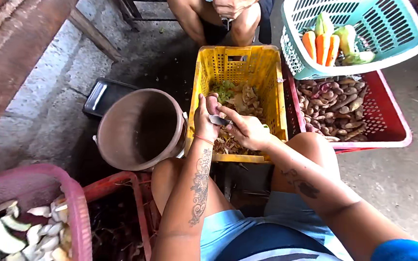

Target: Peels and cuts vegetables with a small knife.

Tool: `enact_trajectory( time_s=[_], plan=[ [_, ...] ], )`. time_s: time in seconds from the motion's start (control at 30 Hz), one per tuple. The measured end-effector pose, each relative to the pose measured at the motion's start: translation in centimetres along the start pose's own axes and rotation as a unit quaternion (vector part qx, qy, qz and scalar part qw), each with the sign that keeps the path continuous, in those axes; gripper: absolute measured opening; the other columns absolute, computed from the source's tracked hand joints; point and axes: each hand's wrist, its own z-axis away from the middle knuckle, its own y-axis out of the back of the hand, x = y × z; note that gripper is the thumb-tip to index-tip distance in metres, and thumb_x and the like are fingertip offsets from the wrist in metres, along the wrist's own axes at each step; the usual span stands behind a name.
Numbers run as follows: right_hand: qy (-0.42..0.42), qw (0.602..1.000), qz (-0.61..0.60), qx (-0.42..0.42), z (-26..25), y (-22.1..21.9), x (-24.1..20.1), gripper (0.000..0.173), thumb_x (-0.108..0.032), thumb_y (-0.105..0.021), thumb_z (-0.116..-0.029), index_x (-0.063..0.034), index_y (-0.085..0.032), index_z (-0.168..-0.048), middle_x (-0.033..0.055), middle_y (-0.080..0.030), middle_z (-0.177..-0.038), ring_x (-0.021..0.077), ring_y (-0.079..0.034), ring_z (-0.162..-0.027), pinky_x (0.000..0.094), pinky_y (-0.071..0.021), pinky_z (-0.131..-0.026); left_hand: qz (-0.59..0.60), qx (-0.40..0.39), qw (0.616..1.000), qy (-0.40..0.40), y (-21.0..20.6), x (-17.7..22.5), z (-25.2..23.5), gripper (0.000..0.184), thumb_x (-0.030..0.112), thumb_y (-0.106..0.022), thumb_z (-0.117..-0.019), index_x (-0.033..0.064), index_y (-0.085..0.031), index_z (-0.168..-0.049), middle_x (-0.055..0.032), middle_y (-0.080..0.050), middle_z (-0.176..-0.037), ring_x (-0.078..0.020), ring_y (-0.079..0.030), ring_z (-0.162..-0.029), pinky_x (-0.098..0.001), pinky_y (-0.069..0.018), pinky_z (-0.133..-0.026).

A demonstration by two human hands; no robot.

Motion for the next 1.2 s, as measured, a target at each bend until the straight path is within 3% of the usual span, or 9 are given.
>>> enact_trajectory(
  time_s=[0.3,0.47,0.8,0.87,0.97,1.0,1.1,1.13,1.2],
  plan=[
    [-0.001,0.999,0.031,-0.018,-0.1,0.3,0.0,0.056,-0.019,-0.049,-0.1046,-0.0064,-0.038,-0.158,0.0100,-0.073,-0.091,0.0259,-0.068,-0.067,0.0479,-0.0561,-0.059,-0.010,-0.023,1.000,-0.007,-0.1,-0.2,0.0,0.047,0.041,-0.023,-0.1130,0.0154,-0.061,-0.101,0.0046,-0.060,-0.075,-0.0036,-0.059,-0.063,-0.0186,-0.0516,-0.059],
    [-0.019,0.999,0.032,-0.007,-0.2,0.5,0.1,0.047,-0.019,-0.048,-0.1055,-0.0108,-0.049,-0.151,0.0124,-0.074,-0.094,0.0302,-0.071,-0.073,0.0510,-0.0569,-0.063,-0.037,-0.028,0.998,-0.031,-0.2,-0.8,0.0,0.049,0.039,-0.022,-0.1133,0.0152,-0.062,-0.097,0.0072,-0.052,-0.064,-0.0015,-0.045,-0.047,-0.0153,-0.0383,-0.042],
    [0.008,0.998,-0.061,0.023,-0.5,0.5,1.3,0.034,-0.015,-0.046,-0.1073,-0.0063,-0.059,-0.138,0.0096,-0.075,-0.105,0.0253,-0.073,-0.092,0.0501,-0.0582,-0.079,-0.078,-0.081,0.993,-0.035,0.2,-0.9,0.3,0.049,0.034,-0.017,-0.1136,0.0149,-0.061,-0.106,0.0091,-0.050,-0.062,-0.0007,-0.043,-0.046,-0.0150,-0.0376,-0.042],
    [-0.020,0.997,-0.070,-0.013,-0.5,1.1,1.2,0.041,-0.019,-0.047,-0.1078,-0.0095,-0.050,-0.147,0.0106,-0.073,-0.099,0.0267,-0.072,-0.086,0.0519,-0.0568,-0.076,-0.076,-0.105,0.991,-0.031,0.4,-0.9,0.1,0.050,0.034,-0.015,-0.1133,0.0152,-0.061,-0.108,0.0095,-0.050,-0.062,-0.0004,-0.043,-0.047,-0.0150,-0.0382,-0.043],
    [-0.079,0.991,-0.061,-0.085,-0.7,1.9,1.0,0.064,-0.028,-0.046,-0.1093,-0.0150,-0.018,-0.165,0.0132,-0.069,-0.089,0.0299,-0.067,-0.076,0.0545,-0.0551,-0.075,-0.077,-0.106,0.990,-0.041,0.4,-1.1,-0.1,0.050,0.033,-0.016,-0.1137,0.0128,-0.062,-0.109,0.0066,-0.055,-0.067,-0.0012,-0.047,-0.050,-0.0151,-0.0399,-0.045],
    [-0.085,0.991,-0.057,-0.088,-0.7,1.9,1.0,0.063,-0.029,-0.046,-0.1094,-0.0150,-0.019,-0.165,0.0141,-0.069,-0.089,0.0311,-0.067,-0.076,0.0551,-0.0546,-0.075,-0.084,-0.110,0.989,-0.047,0.4,-1.2,-0.1,0.051,0.033,-0.016,-0.1138,0.0114,-0.062,-0.111,0.0061,-0.056,-0.069,-0.0013,-0.048,-0.052,-0.0153,-0.0405,-0.046],
    [-0.073,0.993,-0.075,-0.059,-0.8,1.9,1.6,0.052,-0.024,-0.044,-0.1095,-0.0136,-0.034,-0.160,0.0144,-0.071,-0.123,0.0318,-0.072,-0.096,0.0562,-0.0555,-0.085,-0.123,-0.121,0.981,-0.084,0.2,-1.4,0.4,0.049,0.027,-0.017,-0.1130,0.0110,-0.062,-0.105,0.0087,-0.054,-0.063,0.0000,-0.047,-0.049,-0.0150,-0.0412,-0.046],
    [-0.068,0.993,-0.084,-0.052,-0.9,2.0,1.8,0.049,-0.023,-0.043,-0.1095,-0.0139,-0.038,-0.157,0.0140,-0.070,-0.124,0.0316,-0.072,-0.099,0.0566,-0.0551,-0.086,-0.131,-0.123,0.979,-0.094,0.1,-1.6,0.6,0.047,0.025,-0.018,-0.1124,0.0141,-0.060,-0.096,0.0098,-0.052,-0.059,0.0004,-0.046,-0.047,-0.0153,-0.0411,-0.046],
    [-0.063,0.991,-0.106,-0.051,-1.0,2.1,2.0,0.047,-0.021,-0.043,-0.1093,-0.0146,-0.040,-0.156,0.0133,-0.069,-0.125,0.0300,-0.071,-0.099,0.0553,-0.0551,-0.086,-0.129,-0.136,0.977,-0.100,0.2,-1.6,0.8,0.045,0.023,-0.019,-0.1122,0.0141,-0.060,-0.096,0.0102,-0.053,-0.059,0.0009,-0.048,-0.047,-0.0150,-0.0436,-0.046]
  ],
)
